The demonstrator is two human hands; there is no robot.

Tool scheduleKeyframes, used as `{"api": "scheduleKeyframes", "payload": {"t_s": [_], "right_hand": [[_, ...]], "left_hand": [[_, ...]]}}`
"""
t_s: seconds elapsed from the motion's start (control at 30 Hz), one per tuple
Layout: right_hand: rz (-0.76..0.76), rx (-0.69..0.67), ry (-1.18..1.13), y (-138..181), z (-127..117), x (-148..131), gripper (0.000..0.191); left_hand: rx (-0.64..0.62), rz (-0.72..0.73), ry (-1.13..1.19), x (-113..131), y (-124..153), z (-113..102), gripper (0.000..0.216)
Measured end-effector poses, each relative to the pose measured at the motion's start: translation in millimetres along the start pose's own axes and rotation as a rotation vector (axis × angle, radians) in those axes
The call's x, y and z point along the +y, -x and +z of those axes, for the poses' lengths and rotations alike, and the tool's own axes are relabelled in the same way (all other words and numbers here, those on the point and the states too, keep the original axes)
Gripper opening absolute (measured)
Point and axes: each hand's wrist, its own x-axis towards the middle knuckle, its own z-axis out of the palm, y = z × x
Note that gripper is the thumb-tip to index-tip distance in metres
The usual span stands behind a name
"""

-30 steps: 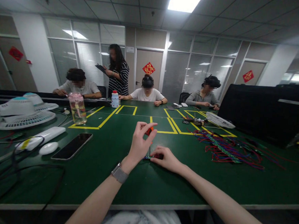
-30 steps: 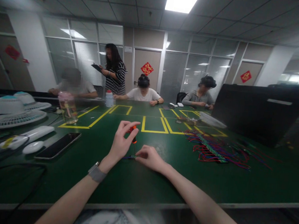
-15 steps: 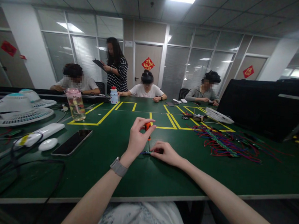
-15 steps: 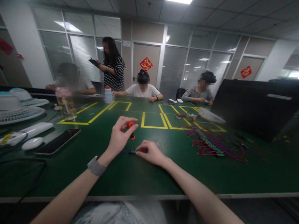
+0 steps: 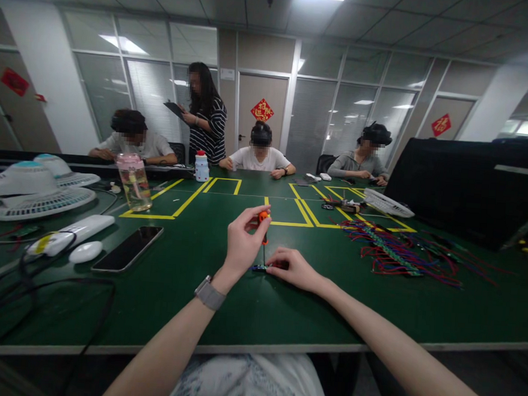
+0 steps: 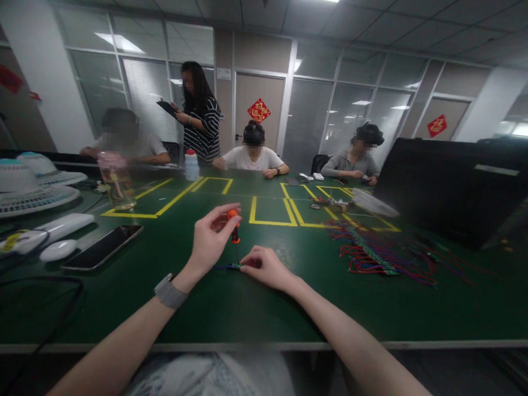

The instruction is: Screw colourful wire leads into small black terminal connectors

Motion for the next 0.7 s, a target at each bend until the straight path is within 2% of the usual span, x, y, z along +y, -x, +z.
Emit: {"api": "scheduleKeyframes", "payload": {"t_s": [0.17, 0.37, 0.43, 0.57, 0.7], "right_hand": [[0.003, 0.002, 0.003, 0.4, -0.1, -1.3, 0.019], [0.005, 0.007, 0.013, 0.0, 0.2, -1.9, 0.019], [0.0, 0.006, 0.016, 0.1, 0.0, -1.3, 0.019], [-0.003, 0.006, 0.017, 0.2, 0.1, 0.1, 0.019], [-0.006, 0.01, 0.02, 0.0, 0.1, -0.3, 0.021]], "left_hand": [[-0.018, 0.096, -0.152, 1.1, -0.6, -2.5, 0.02], [-0.136, 0.031, 0.063, -2.6, 1.1, -0.5, 0.033], [-0.123, 0.039, 0.049, -1.3, 1.5, -0.6, 0.03], [-0.047, 0.12, -0.148, 2.9, 1.0, -2.9, 0.019], [-0.042, 0.117, -0.202, 1.7, 0.0, -3.6, 0.025]]}}
